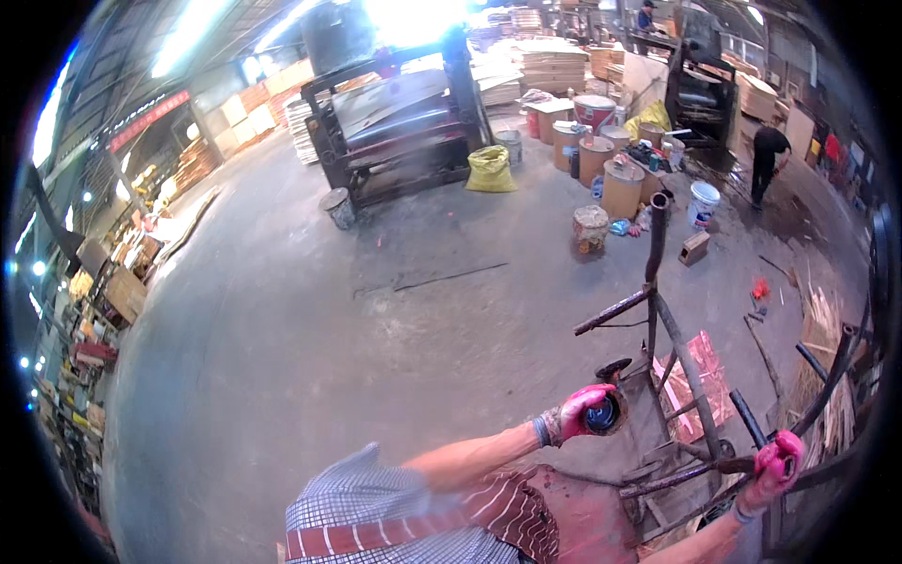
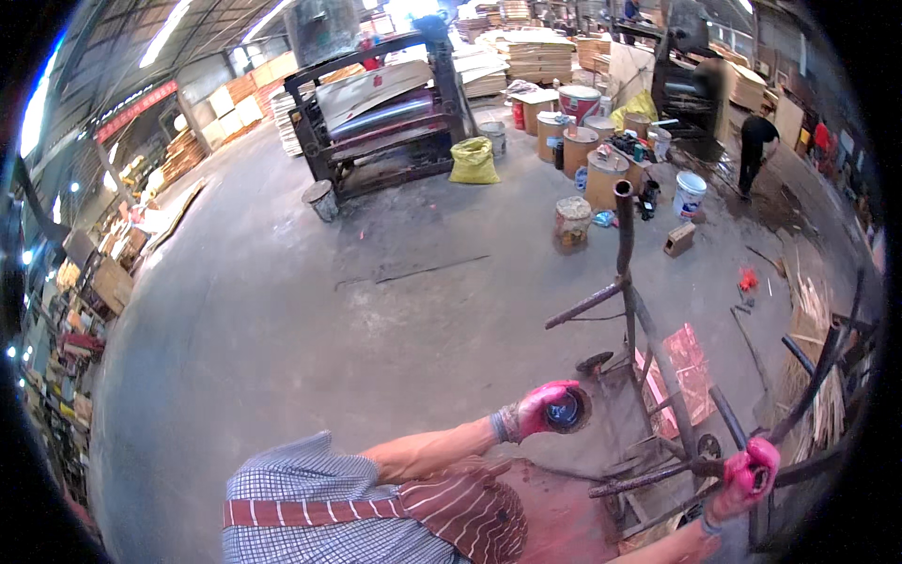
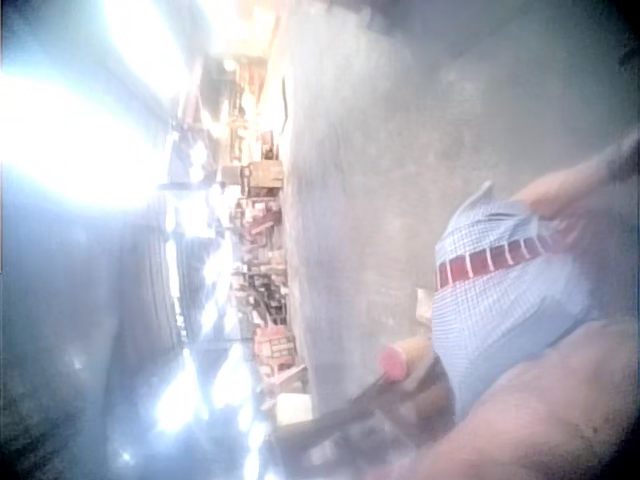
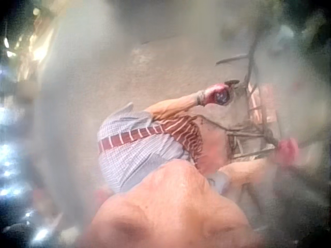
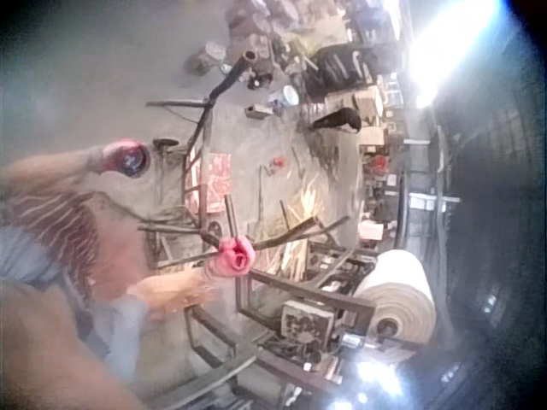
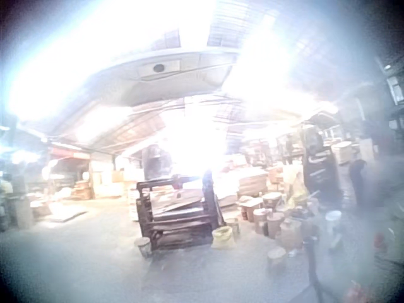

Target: The person sweeps the floor with a broom and then applies a liquid substance from a container to the edges of wood sheets as they are processed by a roller machine.

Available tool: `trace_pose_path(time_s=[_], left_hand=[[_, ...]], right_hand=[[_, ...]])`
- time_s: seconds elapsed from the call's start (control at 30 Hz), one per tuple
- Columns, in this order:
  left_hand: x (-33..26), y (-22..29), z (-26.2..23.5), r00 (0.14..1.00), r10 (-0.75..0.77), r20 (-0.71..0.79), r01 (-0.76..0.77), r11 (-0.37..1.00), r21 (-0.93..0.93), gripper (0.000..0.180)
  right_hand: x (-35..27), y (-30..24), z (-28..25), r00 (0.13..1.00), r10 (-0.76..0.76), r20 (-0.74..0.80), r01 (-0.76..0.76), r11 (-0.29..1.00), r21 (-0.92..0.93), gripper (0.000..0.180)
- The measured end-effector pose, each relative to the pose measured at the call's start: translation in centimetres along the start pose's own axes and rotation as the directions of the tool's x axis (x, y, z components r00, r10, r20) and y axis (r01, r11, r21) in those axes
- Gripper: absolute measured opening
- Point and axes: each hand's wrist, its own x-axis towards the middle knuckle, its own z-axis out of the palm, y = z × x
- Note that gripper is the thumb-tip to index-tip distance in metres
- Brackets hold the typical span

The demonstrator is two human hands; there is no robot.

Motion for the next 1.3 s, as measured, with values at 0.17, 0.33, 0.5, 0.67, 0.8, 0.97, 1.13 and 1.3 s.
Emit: trace_pose_path(time_s=[0.17,0.33,0.5,0.67,0.8,0.97,1.13,1.3], left_hand=[[-0.6,0.0,-1.6,0.998,0.014,0.061,-0.008,0.996,-0.092,0.047],[0.1,0.0,-1.9,0.997,0.0,0.074,0.004,0.999,-0.051,0.047],[-1.1,-0.2,-1.3,0.998,0.016,0.053,-0.013,0.998,-0.054,0.049],[-1.7,0.3,-0.4,0.999,-0.036,-0.027,0.036,0.999,-0.003,0.039],[-2.8,1.5,1.4,0.998,-0.03,-0.051,0.031,0.999,0.033,0.04],[-1.9,0.8,0.2,0.996,-0.079,-0.039,0.082,0.992,0.096,0.04],[-1.9,0.6,0.5,0.997,-0.061,-0.039,0.063,0.997,0.051,0.038],[-2.1,0.6,-0.1,0.996,-0.088,0.002,0.087,0.994,0.06,0.045]], right_hand=[[-6.0,11.9,0.3,0.867,-0.174,-0.467,-0.078,0.878,-0.472,0.023],[-10.3,19.3,-0.9,0.671,-0.132,-0.73,-0.401,0.763,-0.507,0.021],[-8.0,10.9,3.7,0.773,-0.34,-0.536,-0.123,0.748,-0.652,0.052],[-1.7,-0.7,8.3,0.801,-0.368,-0.472,0.027,0.81,-0.586,0.054],[0.9,-3.3,8.0,0.845,-0.433,-0.314,0.125,0.731,-0.671,0.034],[-0.8,3.0,4.8,0.78,-0.37,-0.505,0.101,0.87,-0.482,0.04],[-9.7,12.7,2.0,0.755,0.017,-0.655,-0.474,0.705,-0.527,0.038],[-11.9,13.4,2.2,0.742,-0.048,-0.669,-0.441,0.717,-0.54,0.053]])
